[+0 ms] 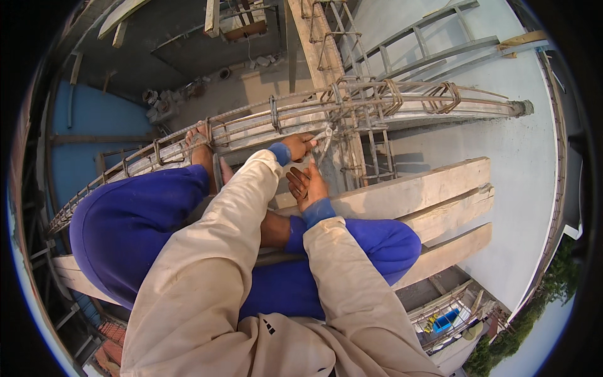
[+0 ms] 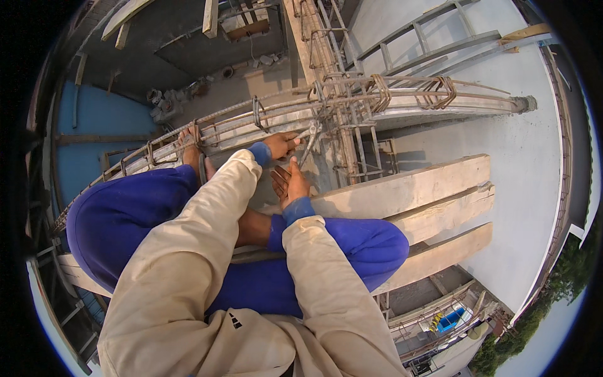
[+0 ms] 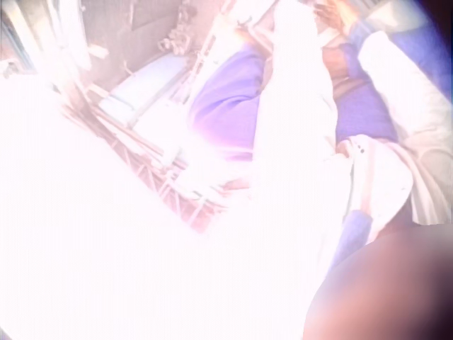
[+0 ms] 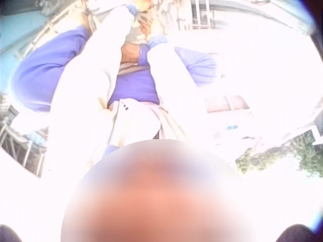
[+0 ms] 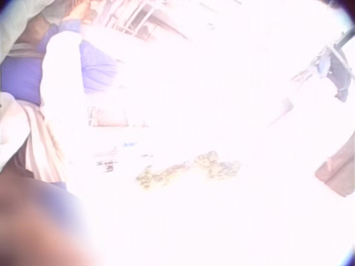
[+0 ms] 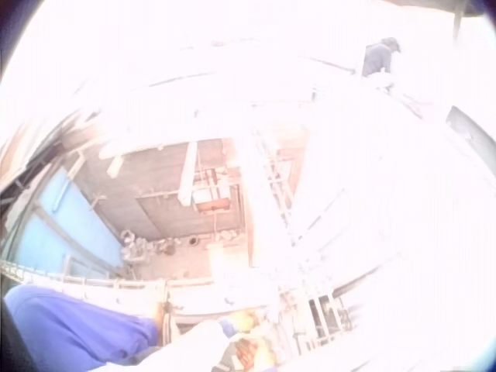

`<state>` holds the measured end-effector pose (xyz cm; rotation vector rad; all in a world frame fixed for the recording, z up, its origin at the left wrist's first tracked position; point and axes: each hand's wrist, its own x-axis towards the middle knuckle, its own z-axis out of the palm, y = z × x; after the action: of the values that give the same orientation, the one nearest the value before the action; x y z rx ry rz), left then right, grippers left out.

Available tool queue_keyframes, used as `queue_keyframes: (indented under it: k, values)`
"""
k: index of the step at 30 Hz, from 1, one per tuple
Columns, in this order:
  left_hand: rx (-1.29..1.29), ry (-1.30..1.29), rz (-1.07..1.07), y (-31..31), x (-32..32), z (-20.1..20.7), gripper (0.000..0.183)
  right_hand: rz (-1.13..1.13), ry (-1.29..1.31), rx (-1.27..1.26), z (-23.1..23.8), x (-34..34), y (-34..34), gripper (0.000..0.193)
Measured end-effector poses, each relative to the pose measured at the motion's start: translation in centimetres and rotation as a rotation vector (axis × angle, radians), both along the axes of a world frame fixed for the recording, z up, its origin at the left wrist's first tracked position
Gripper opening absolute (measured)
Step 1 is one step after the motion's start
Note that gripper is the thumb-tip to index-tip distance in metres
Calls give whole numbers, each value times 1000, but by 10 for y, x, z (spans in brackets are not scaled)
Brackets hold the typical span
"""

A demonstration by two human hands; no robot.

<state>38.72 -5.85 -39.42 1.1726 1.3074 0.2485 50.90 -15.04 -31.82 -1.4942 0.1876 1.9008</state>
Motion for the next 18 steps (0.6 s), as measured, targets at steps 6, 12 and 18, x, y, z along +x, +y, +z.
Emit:
queue_keyframes:
  k: [6, 12, 18]
  values:
    - [-281, -246, 299, 21, 27, 20, 55, 151, -121, 149, 16, 13, 2, 50]
    - [-644, -335, 744, 43, 65, 3, 39, 24, -204, 493, 69, 84, -6, 42]
    - [-846, -599, 1186, 45, 75, -11, 29, 143, -377, 556, 95, 166, 22, 38]
